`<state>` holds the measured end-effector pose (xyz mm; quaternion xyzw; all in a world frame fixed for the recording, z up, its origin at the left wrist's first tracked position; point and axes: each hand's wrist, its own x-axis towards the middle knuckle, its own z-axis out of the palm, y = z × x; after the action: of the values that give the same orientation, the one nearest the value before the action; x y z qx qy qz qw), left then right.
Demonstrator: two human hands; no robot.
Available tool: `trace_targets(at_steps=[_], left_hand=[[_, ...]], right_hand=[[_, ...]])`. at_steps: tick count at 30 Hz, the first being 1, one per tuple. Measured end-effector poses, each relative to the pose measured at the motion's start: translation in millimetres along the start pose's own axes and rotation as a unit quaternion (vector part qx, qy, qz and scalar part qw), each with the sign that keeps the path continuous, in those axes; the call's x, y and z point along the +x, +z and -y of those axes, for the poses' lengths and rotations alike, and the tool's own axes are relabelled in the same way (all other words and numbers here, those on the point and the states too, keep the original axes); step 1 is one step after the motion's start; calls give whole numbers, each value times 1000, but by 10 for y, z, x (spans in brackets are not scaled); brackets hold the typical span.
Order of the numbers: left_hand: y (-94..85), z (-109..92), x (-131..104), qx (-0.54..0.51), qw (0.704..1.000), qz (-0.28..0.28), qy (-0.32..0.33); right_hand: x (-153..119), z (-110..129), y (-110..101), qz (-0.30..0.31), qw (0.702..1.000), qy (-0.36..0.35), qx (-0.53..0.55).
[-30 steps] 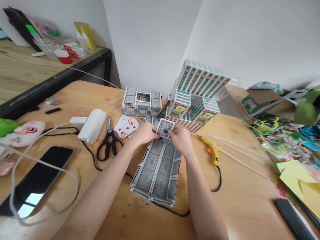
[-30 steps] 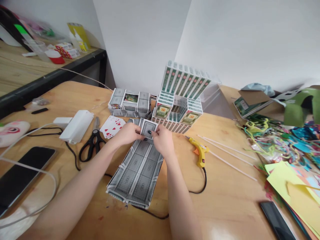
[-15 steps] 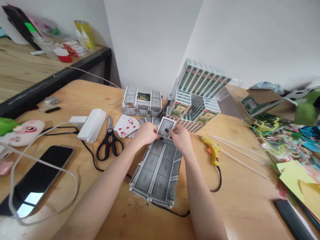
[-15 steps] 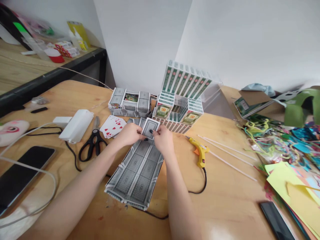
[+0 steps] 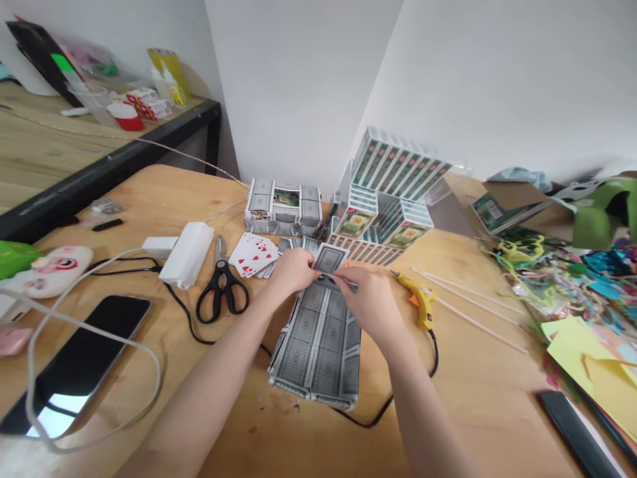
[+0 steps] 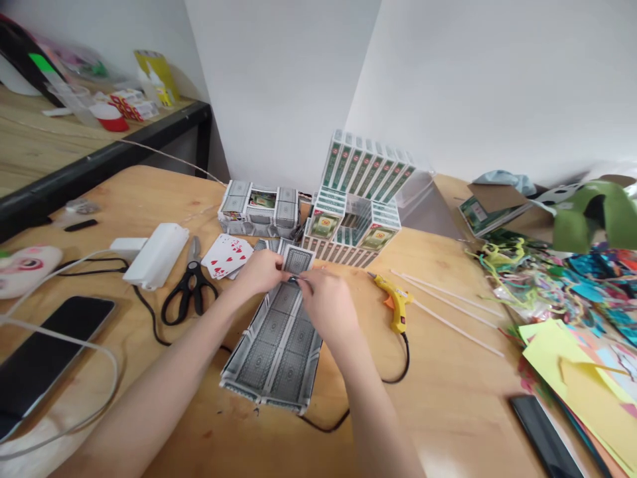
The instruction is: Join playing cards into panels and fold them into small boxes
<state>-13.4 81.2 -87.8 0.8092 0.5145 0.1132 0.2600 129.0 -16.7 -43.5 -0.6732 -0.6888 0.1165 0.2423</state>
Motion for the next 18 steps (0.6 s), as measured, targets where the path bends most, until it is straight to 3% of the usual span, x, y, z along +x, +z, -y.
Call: trace_targets(at_steps=[4, 9, 18], left_hand=[[32, 10, 7, -7, 1000, -5, 1], [83, 7, -3, -19, 1000, -17, 10], [116, 3, -6, -42, 998, -17, 32]], right_hand=[[-90, -3, 200, 35, 979, -113, -167], [-98, 29, 334, 26, 939, -175, -296], [-1, 7, 510, 40, 940, -119, -317]])
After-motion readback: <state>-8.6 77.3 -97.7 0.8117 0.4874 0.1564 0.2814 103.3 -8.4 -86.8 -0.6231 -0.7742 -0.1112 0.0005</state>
